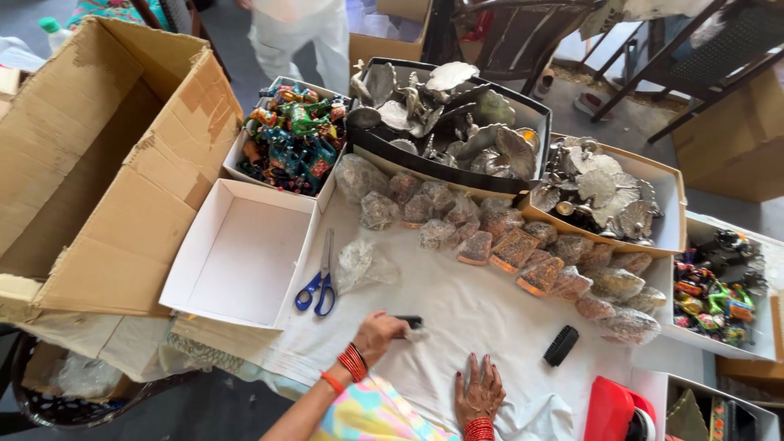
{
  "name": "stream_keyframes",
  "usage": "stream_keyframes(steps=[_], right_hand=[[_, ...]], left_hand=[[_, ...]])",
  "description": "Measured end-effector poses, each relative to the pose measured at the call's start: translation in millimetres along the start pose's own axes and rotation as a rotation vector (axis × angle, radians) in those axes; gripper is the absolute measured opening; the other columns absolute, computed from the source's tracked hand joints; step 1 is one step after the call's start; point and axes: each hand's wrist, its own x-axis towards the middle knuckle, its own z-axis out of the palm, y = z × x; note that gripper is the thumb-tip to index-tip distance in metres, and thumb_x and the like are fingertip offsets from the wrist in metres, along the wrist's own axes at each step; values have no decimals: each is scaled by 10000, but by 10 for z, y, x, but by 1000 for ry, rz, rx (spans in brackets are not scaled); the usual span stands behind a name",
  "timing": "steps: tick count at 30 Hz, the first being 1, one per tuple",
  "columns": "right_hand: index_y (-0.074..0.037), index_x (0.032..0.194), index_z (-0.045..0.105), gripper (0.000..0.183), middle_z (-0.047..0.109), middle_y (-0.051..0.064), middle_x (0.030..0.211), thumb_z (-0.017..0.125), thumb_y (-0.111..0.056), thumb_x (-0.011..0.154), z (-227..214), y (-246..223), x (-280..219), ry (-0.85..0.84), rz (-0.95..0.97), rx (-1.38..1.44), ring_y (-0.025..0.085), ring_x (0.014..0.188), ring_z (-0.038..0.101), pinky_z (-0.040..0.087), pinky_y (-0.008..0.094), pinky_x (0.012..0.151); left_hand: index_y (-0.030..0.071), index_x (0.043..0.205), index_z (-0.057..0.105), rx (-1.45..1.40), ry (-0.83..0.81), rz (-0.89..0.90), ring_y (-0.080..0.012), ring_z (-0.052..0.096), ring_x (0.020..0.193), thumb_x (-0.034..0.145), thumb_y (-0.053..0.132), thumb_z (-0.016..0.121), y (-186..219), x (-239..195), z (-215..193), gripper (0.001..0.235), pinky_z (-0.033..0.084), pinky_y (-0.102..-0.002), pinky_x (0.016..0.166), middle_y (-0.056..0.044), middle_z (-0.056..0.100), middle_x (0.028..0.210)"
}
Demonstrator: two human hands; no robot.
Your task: The person sits on the floor at a table covered with a white cloth, surrounded by boxes of decorative items. They unwrap a silver-colored decorative piece from bubble wrap and use a small brush to clean its surface. The person holds the item in one hand and scrubs it with the brush in the other, turning it to clean different sides.
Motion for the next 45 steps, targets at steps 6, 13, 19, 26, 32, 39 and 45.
stream_keyframes(steps=[6, 13, 19, 26, 32, 39, 45], right_hand=[[-339, 1489, 390, 619, 305, 20, 1586, 502, -525, 909, 21, -6, 7, 31, -6, 25, 239, 1459, 247, 249, 469, 1144], [-326, 1486, 397, 602, 303, 21, 1591, 486, -512, 920, -4, -7, -16, 51, -21, 59, 242, 1462, 249, 253, 464, 1143], [-326, 1496, 376, 616, 270, 19, 1600, 477, -519, 919, -30, -1, -1, -4, -9, 22, 233, 1460, 225, 236, 448, 1140], [-345, 1511, 333, 638, 254, 11, 1609, 449, -546, 917, 39, 5, 10, -39, -4, -7, 222, 1463, 214, 225, 441, 1147], [-343, 1507, 334, 638, 248, 16, 1608, 453, -544, 913, 72, 22, 11, -27, -1, 12, 229, 1463, 214, 220, 450, 1149], [-335, 1501, 365, 619, 265, 17, 1602, 456, -527, 919, 13, -6, -17, 33, -9, 43, 235, 1461, 235, 237, 471, 1153], [-336, 1502, 351, 617, 257, 28, 1601, 442, -530, 924, 45, 9, 2, 9, -7, 19, 238, 1454, 234, 238, 469, 1149]], left_hand=[[137, 943, 693, -64, -129, 245, -296, 687, 1073, 740, -22, 677, 116, -33, 161, 258, 449, -520, 1013, -75, 718, 1011], [123, 1144, 679, 194, 121, -143, -326, 621, 1106, 774, -91, 544, -398, 258, -179, 448, 502, -443, 950, -122, 686, 1148], [81, 1132, 649, 651, 175, -60, -325, 508, 1220, 747, 184, 691, -826, 527, -511, 401, 415, -487, 1028, -167, 600, 1214], [138, 1055, 656, 847, -63, 35, -272, 591, 1087, 837, 174, 702, -1086, 706, -625, 225, 468, -454, 917, -88, 644, 1072], [87, 1022, 656, 686, 44, -140, -299, 628, 1026, 833, 187, 654, -1301, 976, -775, 214, 492, -454, 917, -129, 674, 1026], [37, 1149, 640, 660, 530, -359, -352, 586, 1097, 870, 18, 561, -1633, 1293, -990, 291, 512, -446, 897, -165, 614, 1199], [106, 1029, 640, 818, 270, -431, -275, 574, 1099, 957, 61, 600, -1578, 1323, -935, 94, 497, -425, 934, -79, 597, 1121]])
